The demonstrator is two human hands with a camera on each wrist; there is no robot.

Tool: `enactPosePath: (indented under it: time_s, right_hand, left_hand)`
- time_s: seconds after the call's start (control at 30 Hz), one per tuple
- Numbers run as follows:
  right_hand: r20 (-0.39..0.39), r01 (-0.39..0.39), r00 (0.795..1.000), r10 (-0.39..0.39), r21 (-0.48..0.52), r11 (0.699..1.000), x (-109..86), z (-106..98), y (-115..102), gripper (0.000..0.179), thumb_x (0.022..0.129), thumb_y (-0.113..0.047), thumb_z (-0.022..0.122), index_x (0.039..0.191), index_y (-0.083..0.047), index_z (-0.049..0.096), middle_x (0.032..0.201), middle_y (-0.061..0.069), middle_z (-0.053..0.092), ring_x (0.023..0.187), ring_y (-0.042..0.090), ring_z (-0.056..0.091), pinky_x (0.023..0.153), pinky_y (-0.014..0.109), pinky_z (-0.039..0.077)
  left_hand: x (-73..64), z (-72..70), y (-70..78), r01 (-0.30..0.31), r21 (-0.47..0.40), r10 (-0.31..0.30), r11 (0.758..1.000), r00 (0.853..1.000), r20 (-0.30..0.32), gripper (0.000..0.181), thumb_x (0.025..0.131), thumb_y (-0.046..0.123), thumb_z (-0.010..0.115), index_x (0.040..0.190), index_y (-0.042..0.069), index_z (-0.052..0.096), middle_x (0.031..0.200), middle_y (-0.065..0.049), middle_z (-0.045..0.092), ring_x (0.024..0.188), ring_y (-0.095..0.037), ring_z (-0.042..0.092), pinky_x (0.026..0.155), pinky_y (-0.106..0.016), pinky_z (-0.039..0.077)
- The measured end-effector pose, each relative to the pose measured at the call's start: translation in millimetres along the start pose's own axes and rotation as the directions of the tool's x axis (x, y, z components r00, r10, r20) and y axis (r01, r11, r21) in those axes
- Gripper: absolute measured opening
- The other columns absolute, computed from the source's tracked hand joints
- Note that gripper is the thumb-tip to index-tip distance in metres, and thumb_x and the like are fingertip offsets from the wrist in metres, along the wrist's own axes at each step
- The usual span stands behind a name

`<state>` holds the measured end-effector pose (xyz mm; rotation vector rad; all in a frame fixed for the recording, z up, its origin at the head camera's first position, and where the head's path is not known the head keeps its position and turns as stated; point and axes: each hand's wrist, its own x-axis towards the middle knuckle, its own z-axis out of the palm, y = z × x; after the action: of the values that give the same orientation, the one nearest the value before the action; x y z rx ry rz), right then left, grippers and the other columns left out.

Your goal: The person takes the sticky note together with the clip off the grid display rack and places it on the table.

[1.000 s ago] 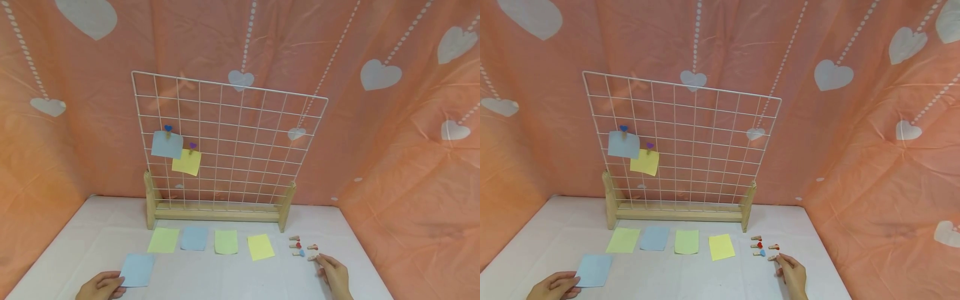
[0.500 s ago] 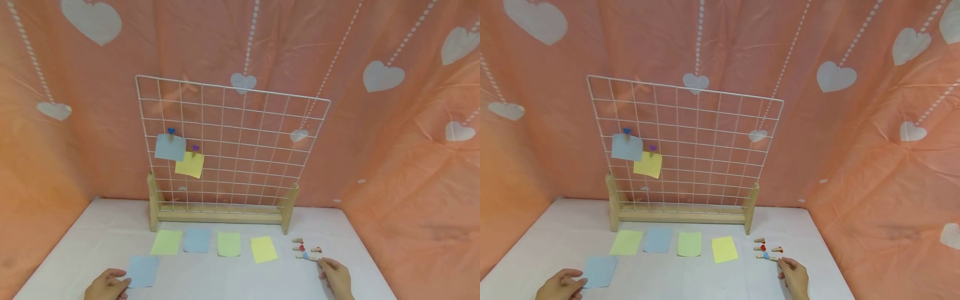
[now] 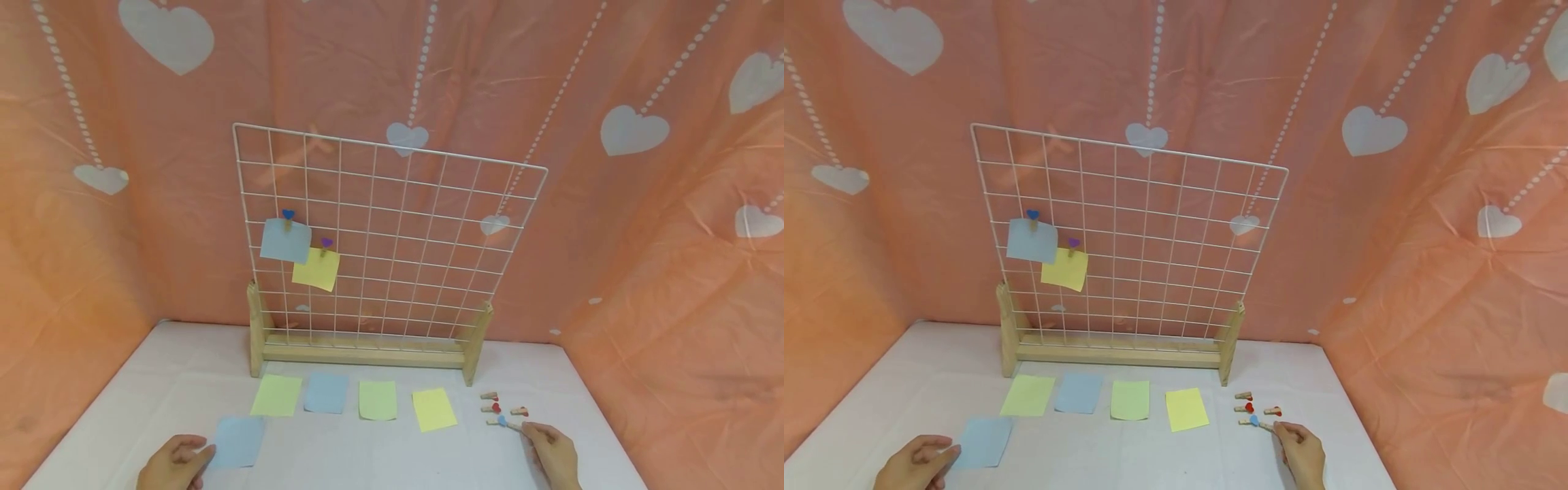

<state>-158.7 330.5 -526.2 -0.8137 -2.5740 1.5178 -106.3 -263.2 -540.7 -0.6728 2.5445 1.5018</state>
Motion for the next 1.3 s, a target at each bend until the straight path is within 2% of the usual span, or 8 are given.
enactPosePath:
  time_s: [0.17,0.3,0.47,0.67,0.8,0.93,1.1,1.3]
  right_hand:
    - [-0.030,0.010,0.999,-0.010,-0.005,1.000,0.7,1,-3,0.052,0.090,-0.034,0.059,0.122,0.008,0.056,0.062,-0.006,0.056,0.050,0.008,0.049,0.043,0.021,0.041]
    - [-0.051,0.065,0.997,-0.064,0.025,0.998,-0.1,6,-13,0.045,0.090,-0.027,0.060,0.119,0.008,0.059,0.061,-0.006,0.058,0.049,0.007,0.049,0.043,0.019,0.041]
    - [-0.047,0.145,0.989,-0.142,0.069,0.987,-1.6,14,-37,0.038,0.091,-0.024,0.062,0.116,0.006,0.062,0.065,-0.005,0.061,0.050,0.005,0.050,0.045,0.019,0.041]
    - [-0.034,0.207,0.978,-0.204,0.138,0.969,-3.4,26,-64,0.037,0.092,-0.024,0.064,0.115,0.005,0.063,0.075,-0.001,0.067,0.049,0.004,0.049,0.043,0.016,0.040]
    - [-0.007,0.243,0.969,-0.247,0.205,0.948,-5.2,36,-79,0.036,0.092,-0.023,0.065,0.114,0.005,0.063,0.074,-0.001,0.065,0.048,0.004,0.050,0.042,0.016,0.040]
    - [0.017,0.276,0.958,-0.288,0.229,0.933,-5.9,50,-93,0.032,0.092,-0.021,0.065,0.112,0.004,0.064,0.072,-0.005,0.064,0.047,0.006,0.050,0.041,0.018,0.039]
    - [0.037,0.314,0.942,-0.332,0.242,0.918,-6.9,63,-111,0.031,0.092,-0.019,0.064,0.114,0.004,0.064,0.073,-0.006,0.065,0.046,0.004,0.048,0.039,0.015,0.033]
    - [0.082,0.326,0.927,-0.367,0.311,0.893,-10.9,77,-131,0.030,0.092,-0.014,0.064,0.114,0.007,0.063,0.077,0.000,0.066,0.047,0.001,0.048,0.043,0.011,0.034]
  left_hand:
    - [-1.2,-3.5,0.8,0.022,-0.099,-0.023,0.995,1.000,-0.007,0.067,0.083,0.043,0.066,0.123,-0.008,0.048,0.064,0.003,0.063,0.055,-0.016,0.060,0.052,-0.028,0.051]
    - [-1.8,-5.7,6.0,0.027,-0.130,-0.031,0.991,0.999,-0.027,0.066,0.086,0.044,0.064,0.126,-0.005,0.047,0.065,0.003,0.063,0.055,-0.015,0.060,0.052,-0.028,0.053]
    - [-1.9,-3.6,19.7,0.006,-0.142,-0.015,0.990,0.998,-0.058,0.059,0.091,0.044,0.060,0.126,-0.003,0.049,0.063,0.003,0.062,0.054,-0.014,0.060,0.051,-0.027,0.054]
    - [-1.5,4.2,40.0,-0.082,-0.111,0.071,0.990,0.993,-0.096,0.048,0.096,0.037,0.055,0.123,-0.003,0.051,0.068,0.003,0.063,0.055,-0.011,0.059,0.052,-0.024,0.052]
    - [-1.3,8.9,51.5,-0.126,-0.113,0.113,0.986,0.987,-0.112,0.047,0.097,0.037,0.054,0.122,-0.002,0.051,0.071,0.002,0.064,0.055,-0.009,0.059,0.053,-0.023,0.052]
    - [0.1,11.4,61.2,-0.168,-0.114,0.152,0.979,0.979,-0.139,0.040,0.097,0.032,0.056,0.119,-0.001,0.054,0.070,0.002,0.064,0.052,-0.009,0.059,0.051,-0.023,0.052]
    - [5.7,15.5,76.2,-0.212,-0.152,0.183,0.965,0.966,-0.184,0.031,0.096,0.024,0.057,0.116,0.000,0.057,0.070,0.002,0.064,0.050,-0.008,0.059,0.048,-0.024,0.052]
    - [9.5,20.4,90.7,-0.274,-0.208,0.223,0.939,0.945,-0.239,0.028,0.096,0.021,0.058,0.113,-0.001,0.058,0.066,0.006,0.063,0.048,-0.005,0.057,0.047,-0.022,0.052]
